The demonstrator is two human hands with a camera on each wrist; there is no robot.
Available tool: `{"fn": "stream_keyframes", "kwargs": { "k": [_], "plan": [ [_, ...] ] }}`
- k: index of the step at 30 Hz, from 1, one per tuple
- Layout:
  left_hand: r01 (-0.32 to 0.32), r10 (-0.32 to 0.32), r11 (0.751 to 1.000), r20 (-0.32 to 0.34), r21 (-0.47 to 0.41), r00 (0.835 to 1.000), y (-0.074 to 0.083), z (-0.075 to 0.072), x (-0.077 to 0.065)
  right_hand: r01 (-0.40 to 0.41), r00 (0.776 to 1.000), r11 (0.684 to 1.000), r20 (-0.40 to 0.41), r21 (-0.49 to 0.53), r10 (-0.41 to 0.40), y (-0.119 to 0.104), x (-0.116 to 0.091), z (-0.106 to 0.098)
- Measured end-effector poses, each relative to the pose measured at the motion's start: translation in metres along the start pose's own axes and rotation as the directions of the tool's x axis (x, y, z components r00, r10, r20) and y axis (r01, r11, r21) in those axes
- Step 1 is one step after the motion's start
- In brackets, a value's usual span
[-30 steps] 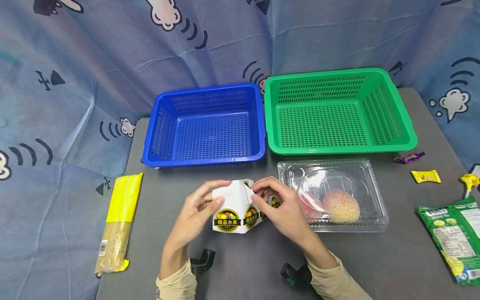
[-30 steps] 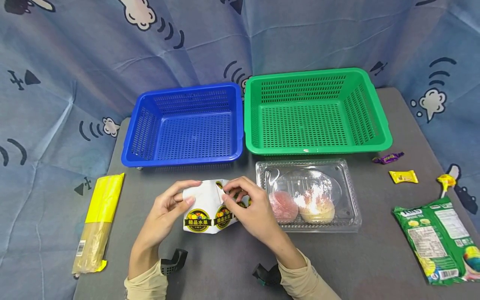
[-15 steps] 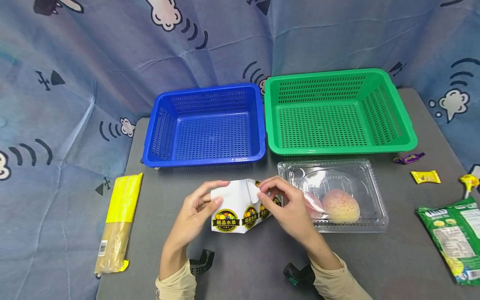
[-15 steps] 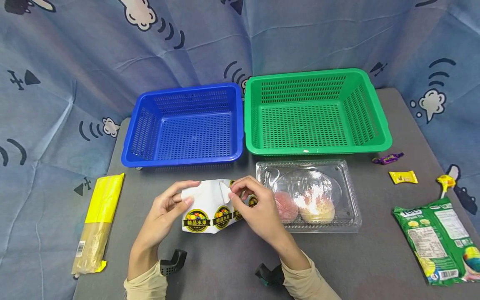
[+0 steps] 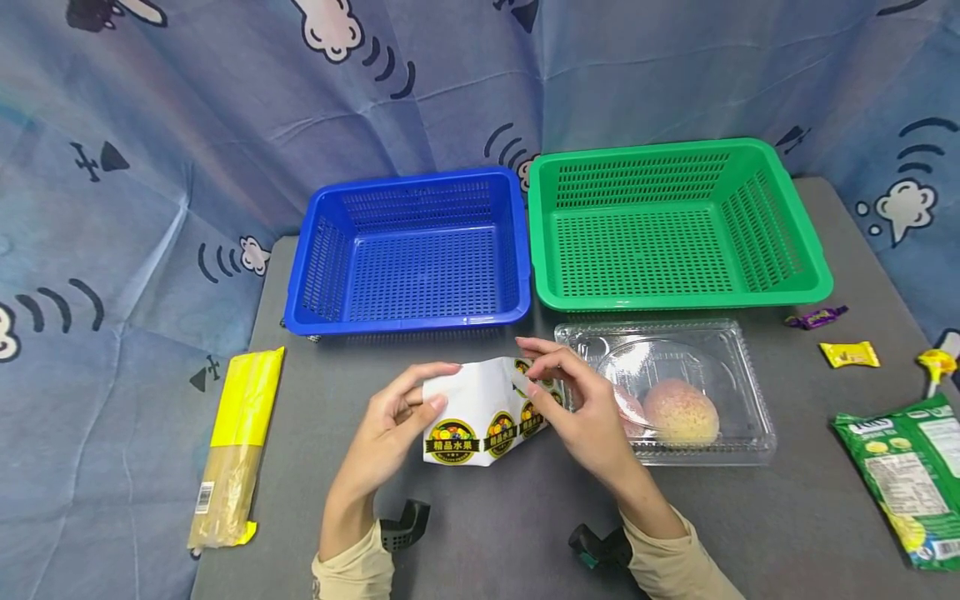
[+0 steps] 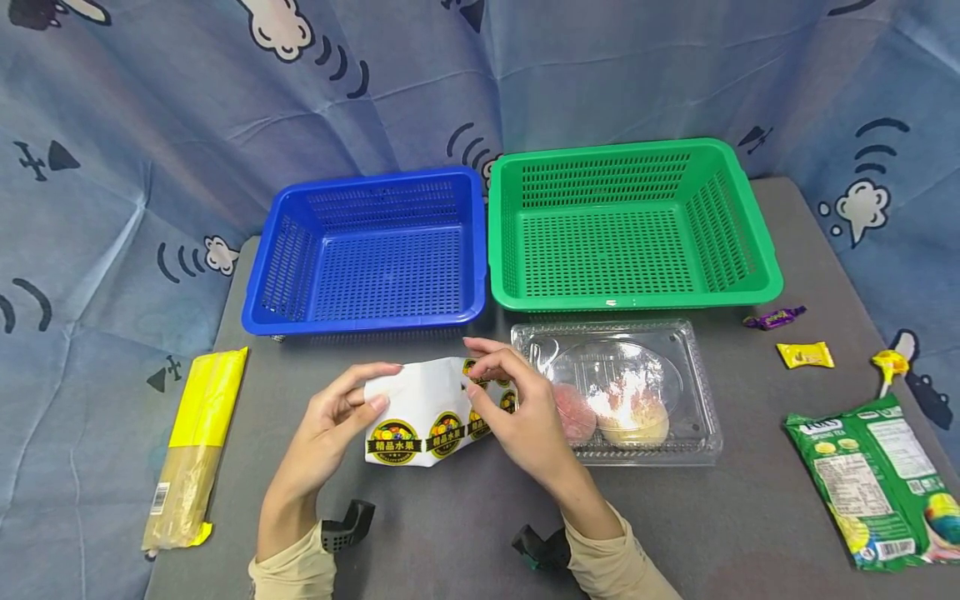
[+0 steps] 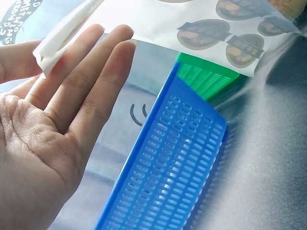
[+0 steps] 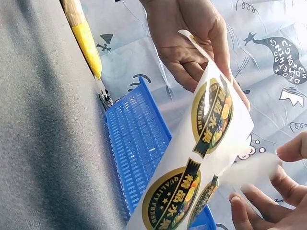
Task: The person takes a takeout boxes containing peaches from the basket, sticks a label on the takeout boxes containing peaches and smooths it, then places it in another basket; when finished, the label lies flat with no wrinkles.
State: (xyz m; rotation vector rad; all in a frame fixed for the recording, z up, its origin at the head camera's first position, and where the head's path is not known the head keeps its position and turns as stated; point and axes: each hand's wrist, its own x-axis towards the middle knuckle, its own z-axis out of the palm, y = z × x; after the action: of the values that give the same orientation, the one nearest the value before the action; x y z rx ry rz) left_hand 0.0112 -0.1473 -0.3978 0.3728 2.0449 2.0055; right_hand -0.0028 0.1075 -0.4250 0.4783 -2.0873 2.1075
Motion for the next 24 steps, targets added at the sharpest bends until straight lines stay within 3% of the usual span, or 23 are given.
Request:
{"fn": "stream_keyframes", "kwargs": {
  "k": [7,10,12,15,19,21,24],
  "plan": [
    [0.004,-0.004,1.0,0.009,-0.009,1.0,-0.002,0.0,0.0,-0.079,0.997,0.997,0.023,-0.002,0.079,0.003,0.001,-0.002],
    [-0.003,0.003,1.0,0.002,-0.002,1.0,-0.002,0.0,0.0,-0.055,0.998,0.992,0.022,-0.115,0.058,0.003,0.002,-0.009],
    [-0.01,0.01,1.0,-0.004,0.001,1.0,-0.003,0.0,0.0,-0.014,0.999,0.969,0.034,-0.245,0.024,0.003,0.004,-0.014],
    [-0.014,0.014,1.0,-0.015,0.008,1.0,-0.003,-0.001,0.0,0.062,0.997,0.87,0.075,-0.489,-0.029,0.001,0.006,-0.022],
    [-0.012,0.013,1.0,-0.02,0.019,1.0,-0.003,-0.002,0.0,0.073,0.993,0.719,0.119,-0.691,0.014,0.001,0.007,-0.027],
    [-0.013,0.013,1.0,-0.019,0.022,1.0,-0.003,-0.002,0.0,0.05,0.99,0.678,0.125,-0.734,0.063,0.001,0.007,-0.028],
    [-0.014,0.014,1.0,-0.019,0.028,1.0,-0.003,-0.002,0.001,0.031,0.984,0.657,0.138,-0.754,0.111,0.002,0.007,-0.028]
  ]
}}
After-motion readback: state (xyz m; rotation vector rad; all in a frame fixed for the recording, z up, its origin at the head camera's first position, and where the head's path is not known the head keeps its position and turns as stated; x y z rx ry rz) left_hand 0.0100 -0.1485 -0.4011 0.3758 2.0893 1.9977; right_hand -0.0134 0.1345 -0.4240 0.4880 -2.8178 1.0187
